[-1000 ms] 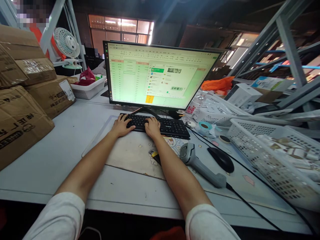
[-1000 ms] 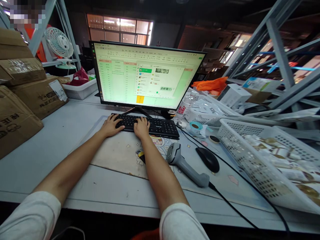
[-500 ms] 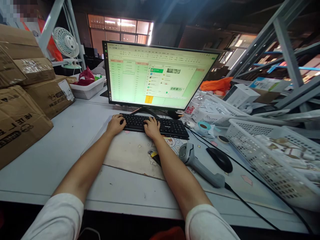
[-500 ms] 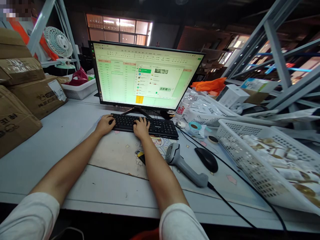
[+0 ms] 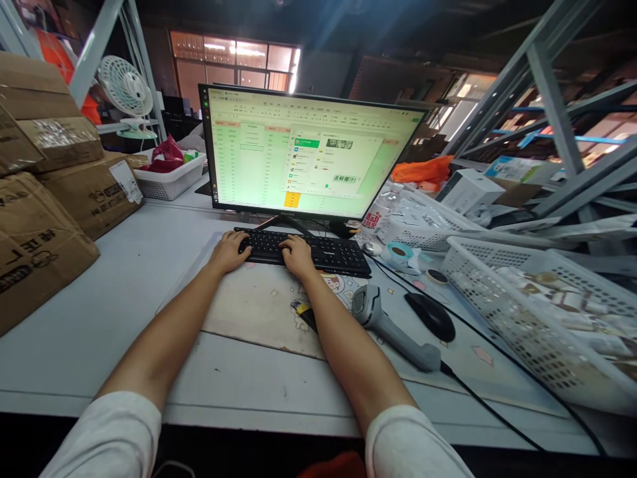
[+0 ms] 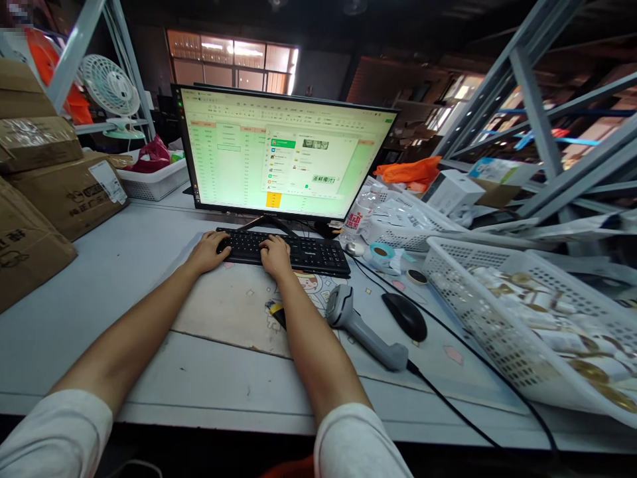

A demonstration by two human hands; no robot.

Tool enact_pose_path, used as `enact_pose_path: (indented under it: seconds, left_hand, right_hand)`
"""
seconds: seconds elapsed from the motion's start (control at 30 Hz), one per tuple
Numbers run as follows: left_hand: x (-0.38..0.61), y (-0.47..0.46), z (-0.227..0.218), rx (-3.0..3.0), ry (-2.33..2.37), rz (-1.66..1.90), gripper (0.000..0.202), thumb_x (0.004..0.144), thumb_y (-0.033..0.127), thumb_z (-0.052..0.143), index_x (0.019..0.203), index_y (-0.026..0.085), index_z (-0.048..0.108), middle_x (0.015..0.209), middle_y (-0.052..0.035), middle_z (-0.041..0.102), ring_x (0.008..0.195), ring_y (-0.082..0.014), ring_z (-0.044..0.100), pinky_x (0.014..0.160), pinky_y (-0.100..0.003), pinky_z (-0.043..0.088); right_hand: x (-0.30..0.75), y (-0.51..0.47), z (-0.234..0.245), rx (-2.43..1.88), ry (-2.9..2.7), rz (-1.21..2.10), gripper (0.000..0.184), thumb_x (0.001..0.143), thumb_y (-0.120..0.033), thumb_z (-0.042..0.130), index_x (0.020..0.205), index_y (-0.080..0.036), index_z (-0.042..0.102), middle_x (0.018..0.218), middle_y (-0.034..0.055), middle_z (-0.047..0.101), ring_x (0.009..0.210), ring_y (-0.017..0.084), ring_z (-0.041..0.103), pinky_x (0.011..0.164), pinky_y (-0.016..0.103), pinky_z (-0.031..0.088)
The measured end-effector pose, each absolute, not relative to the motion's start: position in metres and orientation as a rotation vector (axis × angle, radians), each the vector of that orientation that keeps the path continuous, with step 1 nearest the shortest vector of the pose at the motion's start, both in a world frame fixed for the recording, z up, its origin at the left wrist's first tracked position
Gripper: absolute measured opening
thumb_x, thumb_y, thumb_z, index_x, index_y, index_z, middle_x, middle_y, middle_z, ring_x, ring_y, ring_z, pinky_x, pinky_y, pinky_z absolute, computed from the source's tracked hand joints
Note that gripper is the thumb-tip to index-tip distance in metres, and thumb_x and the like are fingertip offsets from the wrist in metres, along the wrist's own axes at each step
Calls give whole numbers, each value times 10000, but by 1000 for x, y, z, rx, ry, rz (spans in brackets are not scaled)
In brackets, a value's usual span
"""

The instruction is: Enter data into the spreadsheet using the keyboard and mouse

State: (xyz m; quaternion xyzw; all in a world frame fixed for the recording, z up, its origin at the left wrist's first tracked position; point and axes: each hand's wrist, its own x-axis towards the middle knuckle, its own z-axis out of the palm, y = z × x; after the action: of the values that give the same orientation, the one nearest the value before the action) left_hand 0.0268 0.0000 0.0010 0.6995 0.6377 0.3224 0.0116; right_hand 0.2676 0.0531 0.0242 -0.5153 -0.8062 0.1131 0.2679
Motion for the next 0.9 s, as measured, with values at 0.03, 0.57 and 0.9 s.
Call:
enact_pose_path:
  seconds: [0.03,0.57,0.9]
  left_hand:
    - [27,0,1,2188,1984,977,519,987,412,554,1443,176,626,1513,-50,585,1461,-344,397,1254,-509,377]
    - [21,7,-8,2227,1958,1015,520,1016,484,497,1375,151,671,1511,-85,574,1432,-318,443,1248,-483,376]
    - [20,6,-5,2202,1955,1030,468,1024,429,500,1331,135,695,1467,-104,607,1413,-316,473,1237,-475,389]
  right_hand:
    - [268,53,25,-1398,-2160,301,368,921,-135,512,1146,-191,799,1520,106,572,1502,279,407,1265,487,269]
    - [289,64,26,-1627,-1973,227,374,952,-115,470,1150,-157,784,1401,111,655,1382,269,531,1199,394,360]
    - [290,63,27,-1601,-2056,226,435,963,-105,439,1248,-159,763,1438,95,638,1415,231,515,1224,374,340]
